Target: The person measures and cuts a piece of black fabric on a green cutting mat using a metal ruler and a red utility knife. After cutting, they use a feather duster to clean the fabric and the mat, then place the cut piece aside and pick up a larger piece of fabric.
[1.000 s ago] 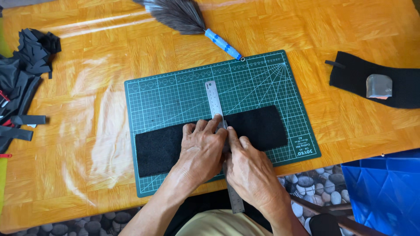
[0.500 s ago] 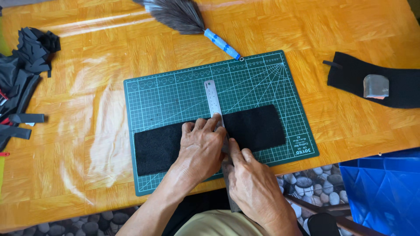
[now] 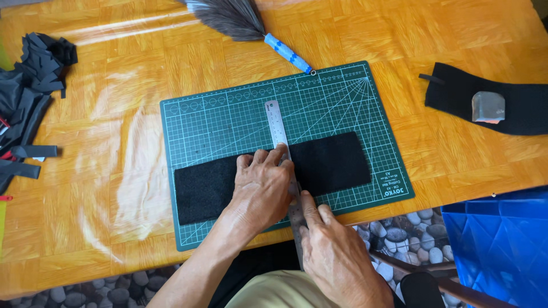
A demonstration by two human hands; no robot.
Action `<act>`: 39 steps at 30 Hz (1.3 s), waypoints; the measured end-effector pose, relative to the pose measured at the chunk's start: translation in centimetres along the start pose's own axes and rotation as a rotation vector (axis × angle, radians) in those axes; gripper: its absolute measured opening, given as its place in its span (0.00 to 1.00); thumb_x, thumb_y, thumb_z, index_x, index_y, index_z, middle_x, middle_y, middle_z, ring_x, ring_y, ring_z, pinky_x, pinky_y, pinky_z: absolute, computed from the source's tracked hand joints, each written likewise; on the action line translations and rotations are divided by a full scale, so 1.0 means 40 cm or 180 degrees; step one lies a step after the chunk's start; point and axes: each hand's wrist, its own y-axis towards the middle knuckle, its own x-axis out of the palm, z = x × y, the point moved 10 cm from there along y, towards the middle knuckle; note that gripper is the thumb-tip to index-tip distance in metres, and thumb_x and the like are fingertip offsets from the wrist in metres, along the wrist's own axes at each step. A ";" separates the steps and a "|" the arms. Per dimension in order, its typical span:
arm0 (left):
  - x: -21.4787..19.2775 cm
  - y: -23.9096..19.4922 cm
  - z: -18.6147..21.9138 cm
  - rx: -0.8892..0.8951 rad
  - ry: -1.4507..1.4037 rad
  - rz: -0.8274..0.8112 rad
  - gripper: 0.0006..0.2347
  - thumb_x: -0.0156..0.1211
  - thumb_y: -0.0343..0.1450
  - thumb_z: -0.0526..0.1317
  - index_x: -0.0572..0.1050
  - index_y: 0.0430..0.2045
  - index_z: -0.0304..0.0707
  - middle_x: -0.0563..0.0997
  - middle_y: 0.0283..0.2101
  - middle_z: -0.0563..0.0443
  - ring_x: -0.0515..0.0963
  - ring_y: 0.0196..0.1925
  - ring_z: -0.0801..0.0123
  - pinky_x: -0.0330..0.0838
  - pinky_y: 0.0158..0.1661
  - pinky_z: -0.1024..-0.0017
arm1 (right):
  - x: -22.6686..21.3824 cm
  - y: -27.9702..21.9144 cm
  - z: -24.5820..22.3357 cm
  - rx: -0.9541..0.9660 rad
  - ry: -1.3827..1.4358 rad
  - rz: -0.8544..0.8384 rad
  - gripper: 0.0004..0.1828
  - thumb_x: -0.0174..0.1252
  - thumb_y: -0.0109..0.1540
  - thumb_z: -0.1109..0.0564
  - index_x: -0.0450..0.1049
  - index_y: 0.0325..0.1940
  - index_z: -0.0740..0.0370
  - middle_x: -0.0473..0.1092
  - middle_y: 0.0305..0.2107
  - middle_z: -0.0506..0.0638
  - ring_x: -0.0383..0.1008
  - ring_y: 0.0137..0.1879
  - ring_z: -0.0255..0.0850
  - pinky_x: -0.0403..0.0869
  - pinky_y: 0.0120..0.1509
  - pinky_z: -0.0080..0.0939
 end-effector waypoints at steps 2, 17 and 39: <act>0.004 0.001 0.000 -0.0005 0.0033 -0.0060 0.23 0.77 0.53 0.50 0.79 0.38 0.42 0.73 0.61 0.47 0.75 0.49 0.48 0.66 0.42 0.47 | 0.004 -0.007 0.003 -0.0032 -0.0032 0.0053 0.36 0.45 0.67 0.48 0.51 0.80 0.56 0.67 0.52 0.56 0.78 0.41 0.61 0.77 0.42 0.64; 0.017 0.006 -0.003 -0.0074 -0.0001 -0.0287 0.22 0.75 0.56 0.47 0.78 0.41 0.40 0.71 0.61 0.48 0.73 0.50 0.48 0.65 0.44 0.47 | 0.048 -0.050 0.033 0.0145 -0.0184 -0.0181 0.39 0.49 0.65 0.47 0.48 0.80 0.48 0.65 0.59 0.53 0.80 0.38 0.66 0.76 0.38 0.70; -0.012 -0.002 0.006 -0.0018 -0.0084 -0.0156 0.23 0.77 0.54 0.46 0.78 0.39 0.39 0.73 0.58 0.50 0.74 0.49 0.46 0.66 0.43 0.46 | -0.054 -0.025 0.017 -0.0193 0.0733 0.0600 0.37 0.49 0.68 0.49 0.52 0.81 0.52 0.69 0.45 0.55 0.75 0.44 0.56 0.73 0.45 0.57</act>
